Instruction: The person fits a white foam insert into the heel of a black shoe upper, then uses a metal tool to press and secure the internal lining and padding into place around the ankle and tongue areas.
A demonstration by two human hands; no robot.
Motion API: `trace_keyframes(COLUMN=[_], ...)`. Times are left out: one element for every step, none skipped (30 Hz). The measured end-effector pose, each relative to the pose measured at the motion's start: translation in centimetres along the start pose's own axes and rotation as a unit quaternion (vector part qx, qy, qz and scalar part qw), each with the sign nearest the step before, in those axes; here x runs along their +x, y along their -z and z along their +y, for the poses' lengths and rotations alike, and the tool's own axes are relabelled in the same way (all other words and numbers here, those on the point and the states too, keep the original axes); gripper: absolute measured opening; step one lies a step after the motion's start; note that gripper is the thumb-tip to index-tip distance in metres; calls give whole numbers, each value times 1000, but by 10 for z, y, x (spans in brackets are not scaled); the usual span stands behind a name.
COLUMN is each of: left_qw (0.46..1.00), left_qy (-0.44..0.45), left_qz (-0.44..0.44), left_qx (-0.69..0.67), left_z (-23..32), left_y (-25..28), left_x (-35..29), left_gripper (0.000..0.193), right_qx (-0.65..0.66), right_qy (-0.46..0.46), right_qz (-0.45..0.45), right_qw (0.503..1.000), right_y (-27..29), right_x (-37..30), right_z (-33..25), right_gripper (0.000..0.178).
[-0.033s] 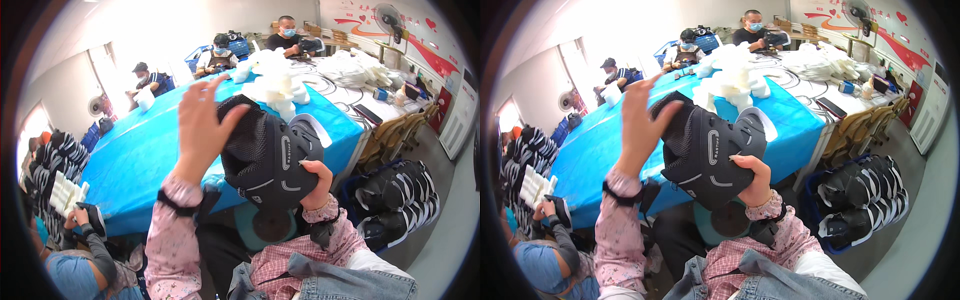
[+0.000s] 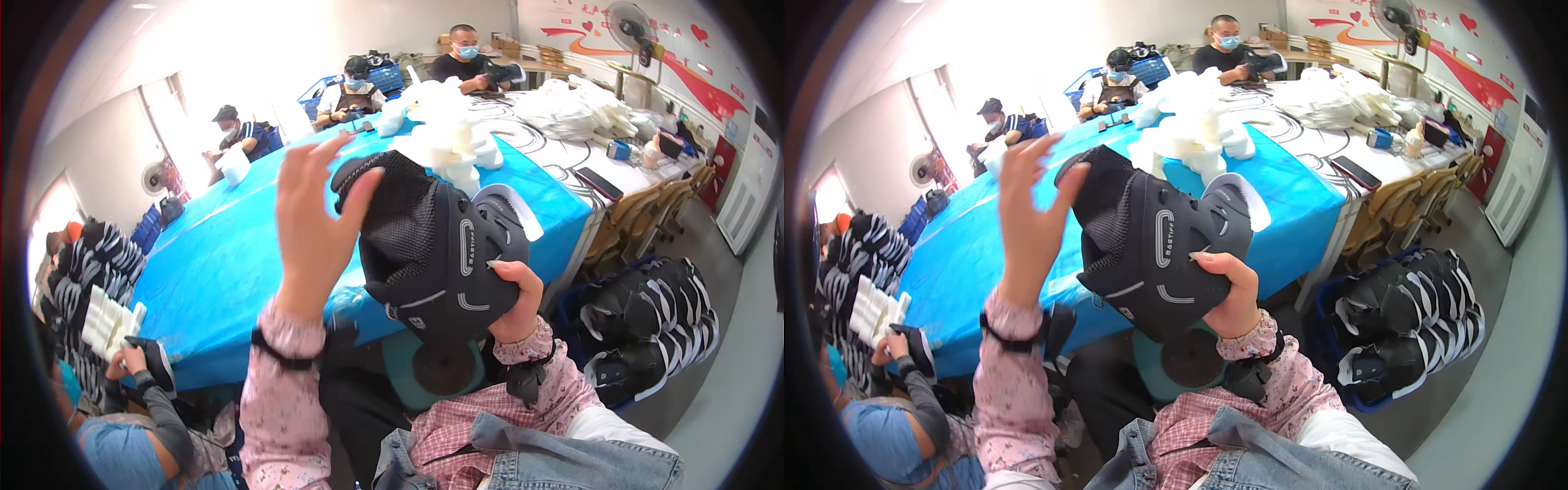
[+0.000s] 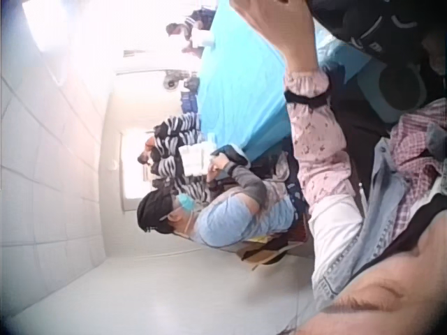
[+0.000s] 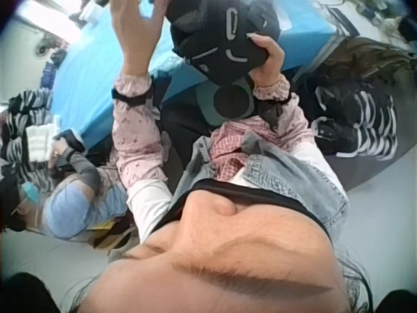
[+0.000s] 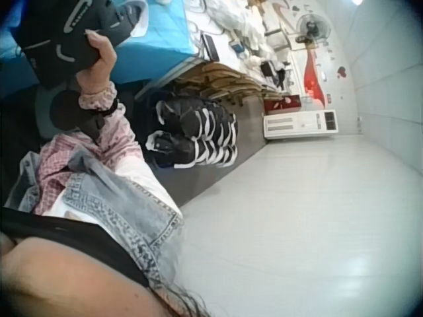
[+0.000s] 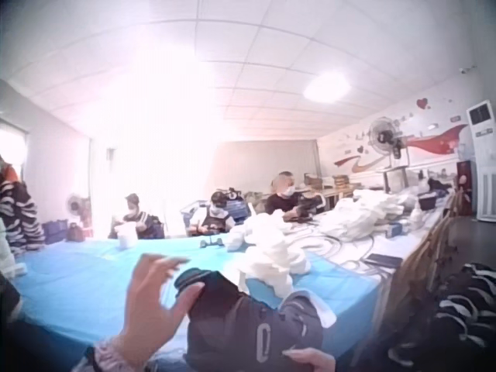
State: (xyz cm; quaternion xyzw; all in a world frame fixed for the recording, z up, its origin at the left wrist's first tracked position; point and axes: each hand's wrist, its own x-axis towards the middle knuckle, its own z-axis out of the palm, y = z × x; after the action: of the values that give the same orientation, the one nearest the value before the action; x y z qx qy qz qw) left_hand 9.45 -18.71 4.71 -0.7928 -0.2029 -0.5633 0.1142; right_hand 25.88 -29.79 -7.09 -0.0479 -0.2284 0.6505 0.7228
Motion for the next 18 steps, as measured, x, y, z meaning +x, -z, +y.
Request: trace_keyframes(left_qw=[997,993,987,984,979,975,975,971,966,959,958,942,922,912,911,897,882,883], left_qy=[61,34,9,38,69,108,108,119,131,153,154,166,178,184,184,205,226,228], left_qz=[-2,-19,-34,-33,-31,-39,-39,-63,-85,-115,-116,-158,-199,-221,-221,-251,-281,-278], left_qx=[-55,-112,-155,-170,-188,-191,-188,-197,-205,-211,-212,-247,-281,-293,-295,-300,-304,-302], left_z=[9,16,24,36,47,50,49,44,38,34,30,26,23,25,22,18,16,15], left_y=[5,3,7,11,11,12,13,13,12,13,14,15,15,17,17,20,22,22], left_x=[-10,-26,-39,-47,-53,-56,-59,-64,-69,-71,-71,-71,-69,-65,-64,-65,-66,-68], left_gripper=[27,27,27,29,31,36,36,38,41,44,44,43,42,40,40,39,37,37], right_qx=[2,-100,-163,-222,-279,-346,-406,-405,-285,-156,-156,-225,-293,-295,-333,-369,-370,-412], right_qy=[13,88,126,164,206,287,363,360,243,118,118,99,79,80,90,95,92,115], right_qz=[6,56,39,26,21,-62,-143,-143,-99,-49,-47,-42,-36,-35,-31,-31,-34,-54], right_qw=[1000,990,978,961,938,891,827,828,922,979,979,968,952,952,938,924,924,902], right_y=[6,14,18,22,22,20,12,0,-15,-23,-21,-18,-15,-13,-12,-13,-14,-17], right_x=[1,2,3,4,5,6,5,4,1,0,0,-1,-1,0,1,2,3,3], right_z=[1,4,9,16,20,23,24,24,21,19,17,14,12,12,12,13,14,14], right_gripper=[17,19,21,22,24,27,31,31,31,31,31,32,32,32,33,33,33,33])
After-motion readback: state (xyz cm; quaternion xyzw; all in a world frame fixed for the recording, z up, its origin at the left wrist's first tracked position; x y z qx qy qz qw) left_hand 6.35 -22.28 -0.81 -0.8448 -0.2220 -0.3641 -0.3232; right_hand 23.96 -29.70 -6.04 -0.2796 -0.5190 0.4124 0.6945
